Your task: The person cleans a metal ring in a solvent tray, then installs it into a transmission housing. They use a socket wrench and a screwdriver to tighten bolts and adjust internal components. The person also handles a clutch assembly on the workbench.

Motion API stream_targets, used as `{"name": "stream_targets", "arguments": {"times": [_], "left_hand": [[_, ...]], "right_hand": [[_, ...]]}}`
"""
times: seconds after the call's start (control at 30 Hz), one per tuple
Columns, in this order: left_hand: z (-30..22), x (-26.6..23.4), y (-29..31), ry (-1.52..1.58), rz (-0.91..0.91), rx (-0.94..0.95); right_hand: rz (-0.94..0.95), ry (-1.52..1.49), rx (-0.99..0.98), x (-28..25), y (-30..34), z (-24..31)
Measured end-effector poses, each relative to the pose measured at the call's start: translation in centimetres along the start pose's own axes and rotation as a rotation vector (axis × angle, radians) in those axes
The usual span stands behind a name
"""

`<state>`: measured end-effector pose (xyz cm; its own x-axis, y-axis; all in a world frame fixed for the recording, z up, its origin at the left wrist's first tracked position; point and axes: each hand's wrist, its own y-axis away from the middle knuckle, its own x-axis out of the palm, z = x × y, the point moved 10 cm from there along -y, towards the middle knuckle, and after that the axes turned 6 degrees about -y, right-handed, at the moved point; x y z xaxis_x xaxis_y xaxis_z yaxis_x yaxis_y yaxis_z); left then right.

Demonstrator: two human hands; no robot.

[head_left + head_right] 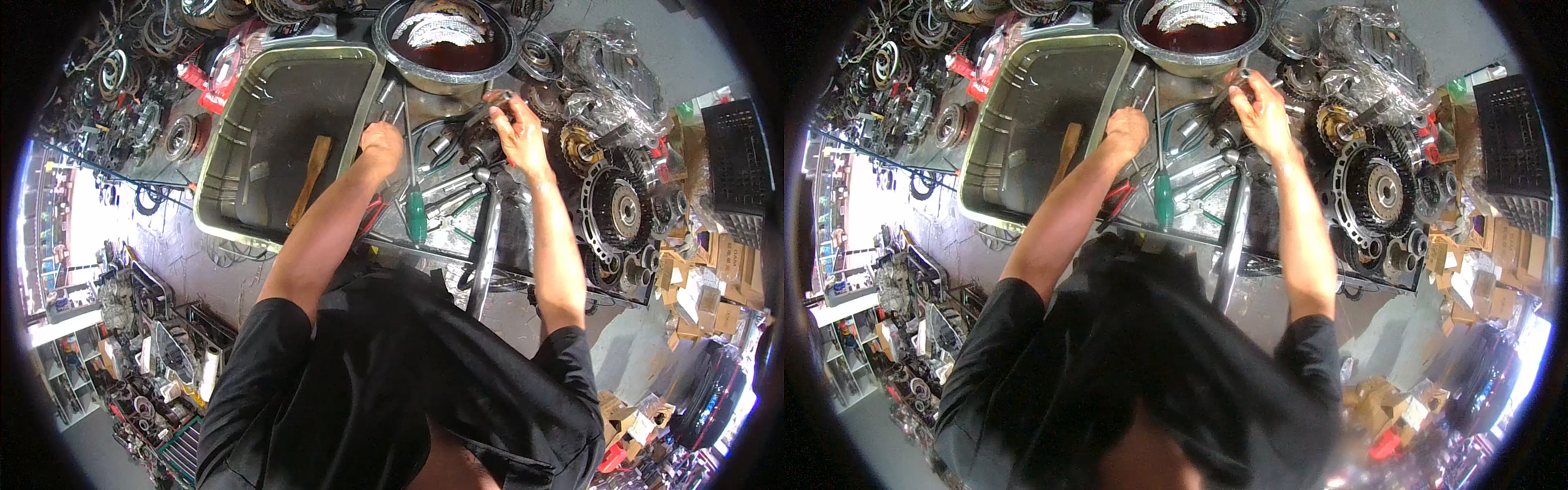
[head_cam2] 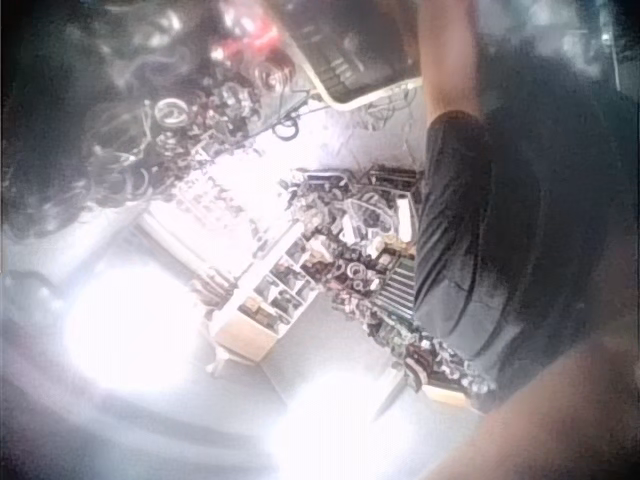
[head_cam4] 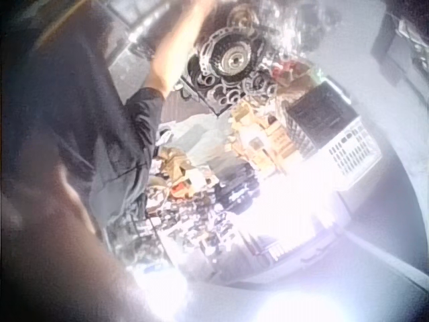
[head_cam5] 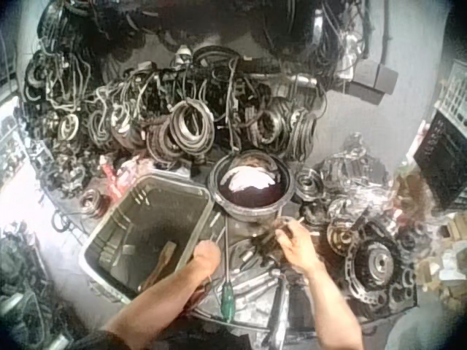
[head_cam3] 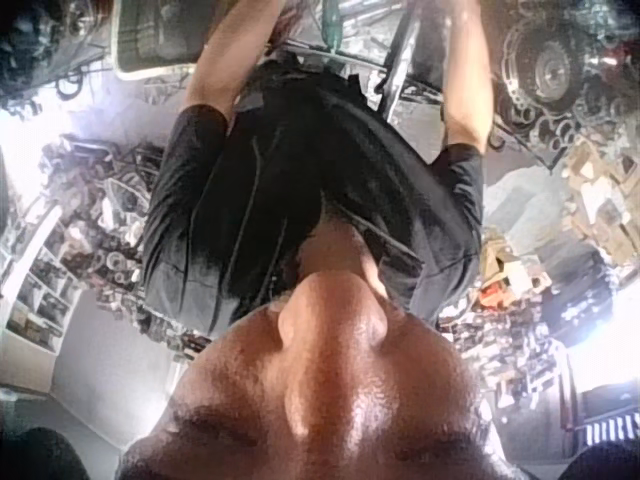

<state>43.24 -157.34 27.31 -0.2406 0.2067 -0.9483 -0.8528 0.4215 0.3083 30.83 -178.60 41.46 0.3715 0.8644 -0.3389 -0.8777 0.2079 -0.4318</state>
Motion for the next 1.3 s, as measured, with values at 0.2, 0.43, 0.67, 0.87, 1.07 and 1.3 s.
{"name": "stream_targets", "arguments": {"times": [0.2, 0.43, 0.67, 0.87, 1.07, 1.3], "left_hand": [[-2.9, -8.4, 9.1, 0.122, -0.242, 0.269], [1.5, -11.9, 18.0, 0.650, -0.236, 0.422], [7.2, -11.6, 22.2, 0.807, -0.245, 0.413], [13.8, -7.6, 24.8, 1.106, -0.004, 0.375], [22.7, -4.6, 30.4, 1.371, 0.044, 0.332], [33.4, -0.6, 37.3, 1.347, 0.048, 0.201]], "right_hand": [[-0.106, 0.066, 0.117, -0.2, 2.5, 3.3], [0.285, 0.690, -0.313, 3.8, 2.4, 11.1], [0.521, 0.741, -0.451, 9.6, 2.9, 16.1], [0.751, 0.760, -0.724, 16.9, 3.5, 22.7], [0.934, 0.668, -0.886, 27.3, 5.8, 29.7], [1.008, 0.593, -1.032, 40.7, 9.4, 35.8]]}}
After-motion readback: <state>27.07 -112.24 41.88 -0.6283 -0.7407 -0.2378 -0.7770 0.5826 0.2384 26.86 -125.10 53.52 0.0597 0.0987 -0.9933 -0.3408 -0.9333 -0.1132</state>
